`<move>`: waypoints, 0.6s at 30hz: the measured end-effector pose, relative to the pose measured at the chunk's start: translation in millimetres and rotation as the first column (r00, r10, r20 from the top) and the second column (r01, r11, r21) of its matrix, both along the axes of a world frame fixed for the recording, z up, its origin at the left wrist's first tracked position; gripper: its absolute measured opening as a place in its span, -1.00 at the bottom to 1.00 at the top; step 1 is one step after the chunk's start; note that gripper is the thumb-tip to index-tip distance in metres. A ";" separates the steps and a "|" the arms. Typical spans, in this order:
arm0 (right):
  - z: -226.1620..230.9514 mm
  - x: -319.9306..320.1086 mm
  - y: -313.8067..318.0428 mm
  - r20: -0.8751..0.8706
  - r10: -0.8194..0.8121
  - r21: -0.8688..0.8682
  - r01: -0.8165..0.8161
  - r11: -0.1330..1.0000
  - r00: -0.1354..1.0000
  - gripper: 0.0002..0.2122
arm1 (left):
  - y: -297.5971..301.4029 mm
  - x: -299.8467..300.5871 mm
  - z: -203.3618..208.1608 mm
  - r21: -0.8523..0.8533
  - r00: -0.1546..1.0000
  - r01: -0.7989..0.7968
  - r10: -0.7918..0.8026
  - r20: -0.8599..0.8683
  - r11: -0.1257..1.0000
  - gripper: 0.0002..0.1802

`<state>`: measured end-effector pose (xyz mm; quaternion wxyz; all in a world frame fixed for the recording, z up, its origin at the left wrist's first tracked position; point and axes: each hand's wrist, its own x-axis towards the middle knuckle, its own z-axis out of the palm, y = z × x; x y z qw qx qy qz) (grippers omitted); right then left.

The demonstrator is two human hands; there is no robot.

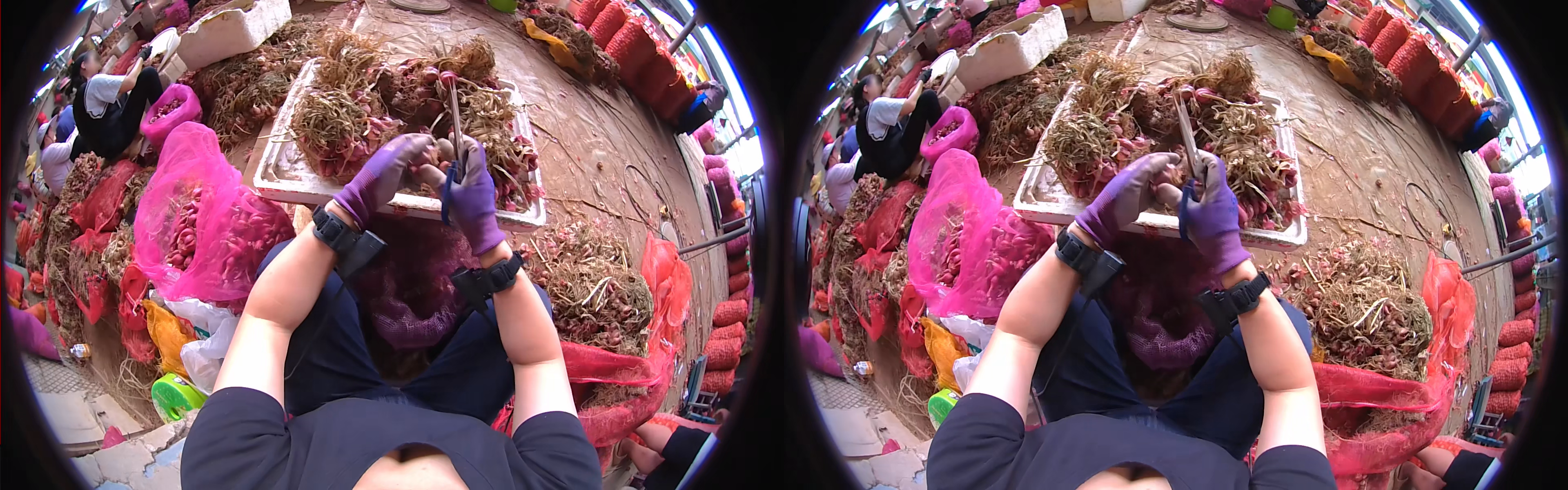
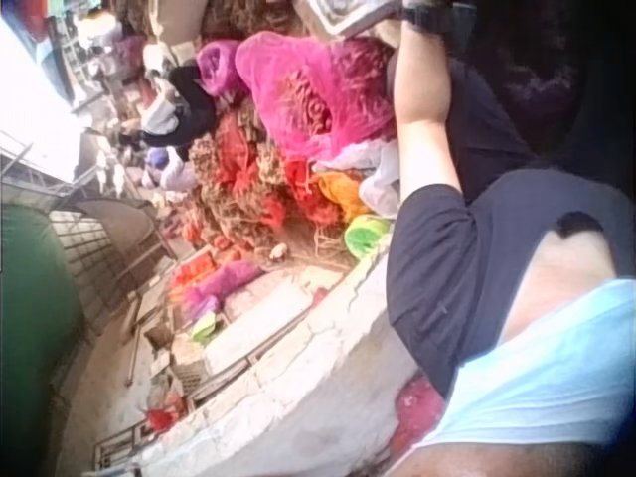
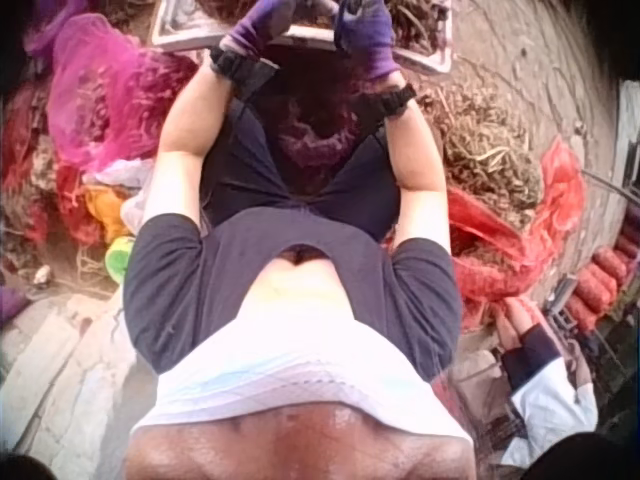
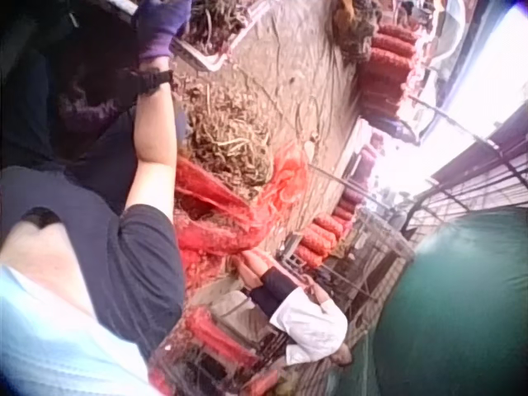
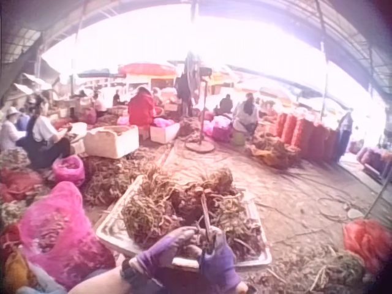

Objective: The person reaches into a mesh bag, pulls out a bunch of shallots, and places them onto a tray. Using shears, the person trims the roots and stems from the shallots, dropping the cleaned bulbs into a separate mesh bag and the trimmings onto the tray.

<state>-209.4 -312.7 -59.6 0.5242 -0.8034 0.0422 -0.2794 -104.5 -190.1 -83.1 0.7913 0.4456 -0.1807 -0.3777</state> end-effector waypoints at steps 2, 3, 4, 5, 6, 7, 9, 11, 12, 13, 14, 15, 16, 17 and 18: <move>4.7 -0.8 0.6 0.010 0.028 0.121 -0.029 0.992 1.000 -0.58 | -5.9 -6.1 5.3 0.003 0.995 0.085 -0.085 0.055 0.996 -0.68; 5.5 -0.7 -0.9 0.029 0.066 0.240 -0.071 0.968 0.997 -0.60 | -7.4 -9.5 8.1 0.011 0.981 0.157 -0.157 0.111 0.988 -0.65; 3.2 2.4 -2.9 0.070 0.081 0.291 -0.098 0.952 0.994 -0.60 | -5.1 -11.1 9.8 -0.035 0.985 0.154 -0.151 0.080 0.987 -0.57; 2.3 1.4 -5.9 0.072 0.075 0.291 -0.093 0.952 0.995 -0.60 | -6.9 -14.1 11.5 -0.034 0.984 0.160 -0.157 0.082 0.986 -0.57; 2.5 -0.2 -8.8 0.082 0.102 0.429 -0.128 0.894 0.991 -0.59 | -8.7 -16.6 12.9 -0.090 0.987 0.160 -0.158 0.034 0.983 -0.55; 5.1 -1.8 -7.2 0.097 0.137 0.560 -0.168 0.811 0.986 -0.58 | -7.0 -18.3 13.3 -0.141 0.988 0.148 -0.151 -0.015 0.979 -0.53; 15.3 -4.7 -6.2 0.098 0.149 0.648 -0.177 0.741 0.984 -0.55 | -4.6 -16.3 10.0 -0.116 0.992 0.129 -0.126 0.026 0.985 -0.53; 17.0 -7.0 -17.8 0.013 0.168 0.662 -0.135 0.737 0.986 -0.55 | -5.4 -16.0 11.5 -0.007 0.984 0.060 -0.057 0.170 0.998 -0.53; 16.5 -9.0 -20.4 0.004 0.183 0.680 -0.137 0.720 0.983 -0.55 | -5.3 -16.5 10.8 -0.013 0.973 0.056 -0.051 0.223 0.998 -0.56; 16.2 -9.1 -22.5 0.006 0.181 0.680 -0.137 0.720 0.983 -0.55 | -5.7 -16.9 12.0 -0.013 0.973 0.057 -0.053 0.225 0.998 -0.56; 15.7 -8.7 -24.4 0.081 0.220 0.752 -0.205 0.627 0.972 -0.56 | -6.0 -17.2 13.4 -0.073 0.970 0.058 -0.039 0.238 0.996 -0.59; 15.7 -8.5 -25.6 0.159 0.250 0.808 -0.272 0.523 0.955 -0.56 | -6.2 -17.2 15.0 -0.133 0.968 0.059 -0.025 0.250 0.989 -0.62; 16.0 -10.6 -25.5 0.167 0.249 0.836 -0.271 0.478 0.954 -0.57 | -4.3 -17.6 19.9 -0.139 0.958 0.081 -0.039 0.286 0.987 -0.63; 14.5 -10.4 -25.6 0.167 0.246 0.836 -0.269 0.478 0.955 -0.57 | -4.7 -18.7 20.5 -0.139 0.957 0.085 -0.042 0.285 0.987 -0.63; 11.1 -9.1 -25.7 0.138 0.234 0.809 -0.246 0.533 0.962 -0.57 | -5.2 -20.3 20.5 -0.161 0.977 0.116 -0.083 0.197 0.980 -0.61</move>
